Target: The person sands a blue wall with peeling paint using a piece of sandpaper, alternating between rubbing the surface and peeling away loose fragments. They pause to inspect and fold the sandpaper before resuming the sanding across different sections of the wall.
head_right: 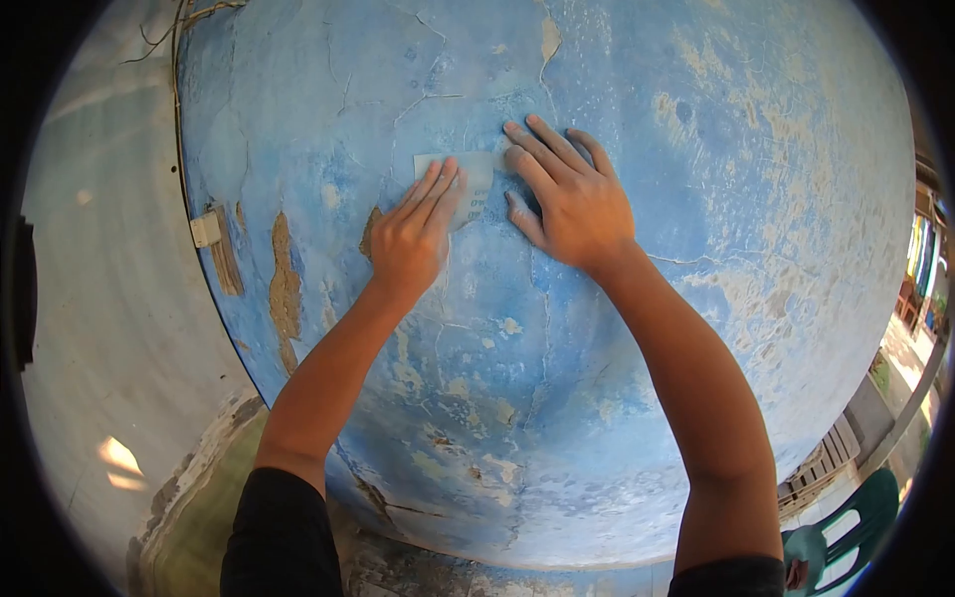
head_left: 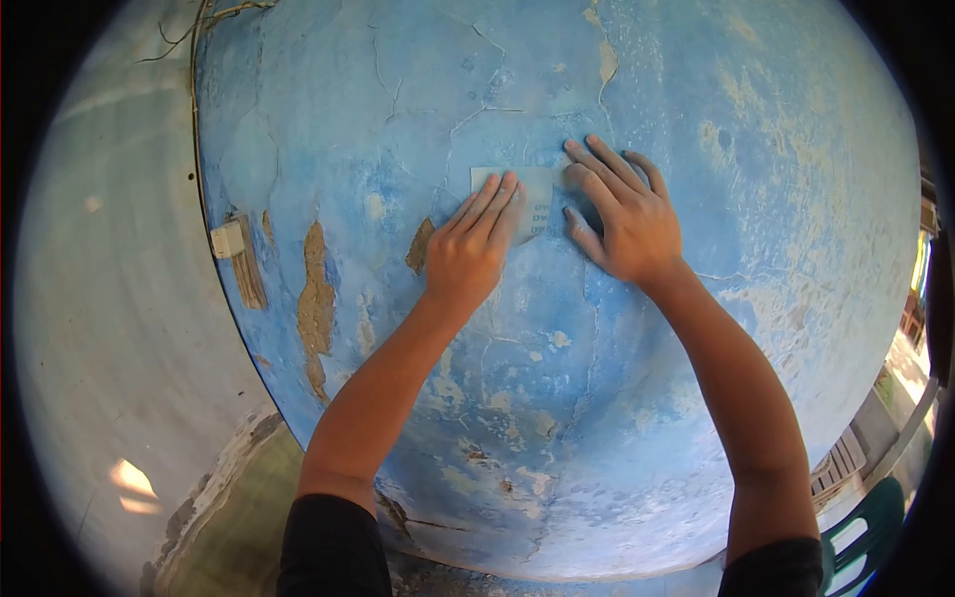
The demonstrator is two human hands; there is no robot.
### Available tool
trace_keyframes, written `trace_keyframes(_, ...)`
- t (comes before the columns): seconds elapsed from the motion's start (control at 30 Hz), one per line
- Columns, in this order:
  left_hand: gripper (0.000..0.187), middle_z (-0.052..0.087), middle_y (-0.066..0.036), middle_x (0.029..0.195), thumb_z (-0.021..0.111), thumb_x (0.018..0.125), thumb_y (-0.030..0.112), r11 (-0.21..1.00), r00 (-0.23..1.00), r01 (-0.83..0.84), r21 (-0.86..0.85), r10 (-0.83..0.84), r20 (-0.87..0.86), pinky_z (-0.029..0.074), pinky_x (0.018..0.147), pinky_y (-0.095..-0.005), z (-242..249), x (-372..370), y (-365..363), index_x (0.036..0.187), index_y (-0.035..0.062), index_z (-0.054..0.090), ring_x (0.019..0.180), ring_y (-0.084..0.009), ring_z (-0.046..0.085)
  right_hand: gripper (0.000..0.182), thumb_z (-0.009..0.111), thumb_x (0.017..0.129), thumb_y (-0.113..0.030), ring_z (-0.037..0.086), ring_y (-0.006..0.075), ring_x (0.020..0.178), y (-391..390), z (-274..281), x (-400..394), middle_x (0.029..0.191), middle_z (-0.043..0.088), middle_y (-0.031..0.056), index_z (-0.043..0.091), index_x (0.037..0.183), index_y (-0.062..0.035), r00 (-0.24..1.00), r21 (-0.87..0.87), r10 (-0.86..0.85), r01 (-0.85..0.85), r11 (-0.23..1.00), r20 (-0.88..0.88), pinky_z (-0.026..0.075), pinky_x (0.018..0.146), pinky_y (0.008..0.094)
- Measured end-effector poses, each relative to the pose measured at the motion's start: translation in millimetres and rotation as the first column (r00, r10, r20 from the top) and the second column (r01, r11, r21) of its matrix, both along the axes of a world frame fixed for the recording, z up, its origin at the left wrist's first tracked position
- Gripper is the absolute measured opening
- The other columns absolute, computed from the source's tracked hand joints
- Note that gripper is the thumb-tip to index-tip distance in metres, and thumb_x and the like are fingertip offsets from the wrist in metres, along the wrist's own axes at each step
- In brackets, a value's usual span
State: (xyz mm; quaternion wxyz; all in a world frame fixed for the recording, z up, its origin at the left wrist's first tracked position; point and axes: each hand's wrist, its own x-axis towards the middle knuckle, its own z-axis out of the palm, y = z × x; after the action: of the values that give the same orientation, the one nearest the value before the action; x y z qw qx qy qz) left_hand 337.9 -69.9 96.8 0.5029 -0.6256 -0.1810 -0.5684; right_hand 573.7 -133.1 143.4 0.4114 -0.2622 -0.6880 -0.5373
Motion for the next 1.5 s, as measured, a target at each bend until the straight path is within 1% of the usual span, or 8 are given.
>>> trace_keyframes(0.17, 0.042, 0.073, -0.018, 0.143, 0.066, 0.096, -0.006, 0.99, 0.984, 0.059, -0.132, -0.036, 0.176, 0.062, 0.105, -0.0425, 14.9, 13.0, -18.3, 0.136, 0.0026, 0.074, 0.136, -0.0334, 0.069, 0.036, 0.076, 0.094, -0.028, 0.053, 0.0266, 0.153, 2.8, -2.7, -1.6, 0.161, 0.062, 0.0047, 0.066, 0.126, -0.0132, 0.999, 0.022, -0.043, 0.042, 0.999, 0.015, 0.041, 0.124, 0.0519)
trace_keyframes(0.37, 0.045, 0.073, -0.015, 0.144, 0.068, 0.094, -0.006, 0.999, 0.999, 0.013, -0.034, -0.011, 0.047, 0.062, 0.103, -0.0394, -23.6, 8.7, -2.6, 0.138, 0.0026, 0.074, 0.137, -0.0308, 0.069, 0.034, 0.077, 0.093, -0.026, 0.054, 0.0251, 0.152, 4.1, -1.4, -1.2, 0.16, 0.063, 0.0035, 0.066, 0.122, -0.0132, 0.998, 0.07, -0.06, 0.058, 0.996, 0.017, 0.041, 0.123, 0.0522)
trace_keyframes(0.6, 0.049, 0.074, -0.014, 0.144, 0.066, 0.094, -0.009, 0.993, 0.979, -0.027, -0.111, 0.049, 0.199, 0.063, 0.101, -0.0377, 36.0, 20.8, -9.5, 0.141, 0.0036, 0.072, 0.138, -0.0307, 0.068, 0.034, 0.079, 0.089, -0.023, 0.056, 0.0241, 0.15, 7.2, -7.9, 3.0, 0.158, 0.065, 0.0032, 0.066, 0.119, -0.0135, 0.999, 0.09, -0.053, 0.052, 0.995, 0.005, 0.041, 0.12, 0.053)
trace_keyframes(0.8, 0.051, 0.069, -0.018, 0.149, 0.062, 0.095, -0.01, 0.998, 0.996, -0.013, -0.068, 0.018, 0.082, 0.063, 0.102, -0.0411, -33.7, 8.6, -1.8, 0.144, 0.0025, 0.069, 0.141, -0.0334, 0.064, 0.036, 0.079, 0.088, -0.021, 0.057, 0.0247, 0.149, 6.2, -9.9, -0.4, 0.157, 0.065, 0.0043, 0.065, 0.12, -0.0128, 0.999, 0.104, -0.041, 0.041, 0.994, -0.007, 0.041, 0.121, 0.0534)
trace_keyframes(1.0, 0.055, 0.065, -0.02, 0.154, 0.063, 0.092, -0.015, 0.974, 0.976, 0.053, -0.221, -0.004, 0.218, 0.059, 0.11, -0.0427, 32.8, 15.6, -16.7, 0.145, 0.0, 0.067, 0.146, -0.0354, 0.06, 0.04, 0.079, 0.088, -0.019, 0.057, 0.0266, 0.148, 10.1, 18.7, -17.7, 0.156, 0.065, 0.0054, 0.064, 0.124, -0.0098, 1.0, 0.104, -0.011, 0.01, 0.995, 0.006, 0.043, 0.121, 0.0522)
trace_keyframes(1.2, 0.055, 0.066, -0.02, 0.152, 0.065, 0.091, -0.014, 0.99, 0.989, 0.029, -0.134, -0.009, 0.146, 0.06, 0.109, -0.0417, -43.3, 17.6, -9.2, 0.145, -0.0004, 0.066, 0.145, -0.0355, 0.06, 0.039, 0.079, 0.088, -0.016, 0.057, 0.028, 0.148, 12.2, 10.1, -13.1, 0.155, 0.065, 0.0071, 0.064, 0.124, -0.0089, 0.999, 0.108, 0.04, -0.036, 0.994, -0.036, 0.044, 0.121, 0.0498)
trace_keyframes(1.4, 0.048, 0.07, -0.02, 0.147, 0.063, 0.095, -0.012, 0.987, 0.977, 0.05, -0.153, -0.017, 0.213, 0.06, 0.108, -0.0405, 31.6, 22.4, -11.2, 0.141, -0.0005, 0.07, 0.142, -0.0352, 0.063, 0.039, 0.079, 0.089, -0.017, 0.057, 0.0285, 0.147, 15.9, 10.9, -13.4, 0.155, 0.065, 0.0074, 0.064, 0.123, -0.0091, 0.999, 0.118, 0.039, -0.036, 0.992, -0.024, 0.045, 0.12, 0.0503)
trace_keyframes(1.5, 0.05, 0.07, -0.019, 0.147, 0.062, 0.095, -0.012, 0.988, 0.972, 0.067, -0.138, -0.033, 0.233, 0.061, 0.108, -0.0405, 9.6, 28.6, -6.9, 0.143, 0.0012, 0.069, 0.143, -0.0338, 0.063, 0.037, 0.079, 0.089, -0.018, 0.058, 0.0285, 0.147, 16.4, 8.7, -11.0, 0.155, 0.065, 0.0074, 0.064, 0.122, -0.0093, 0.998, 0.117, 0.056, -0.051, 0.992, -0.035, 0.045, 0.12, 0.0501)
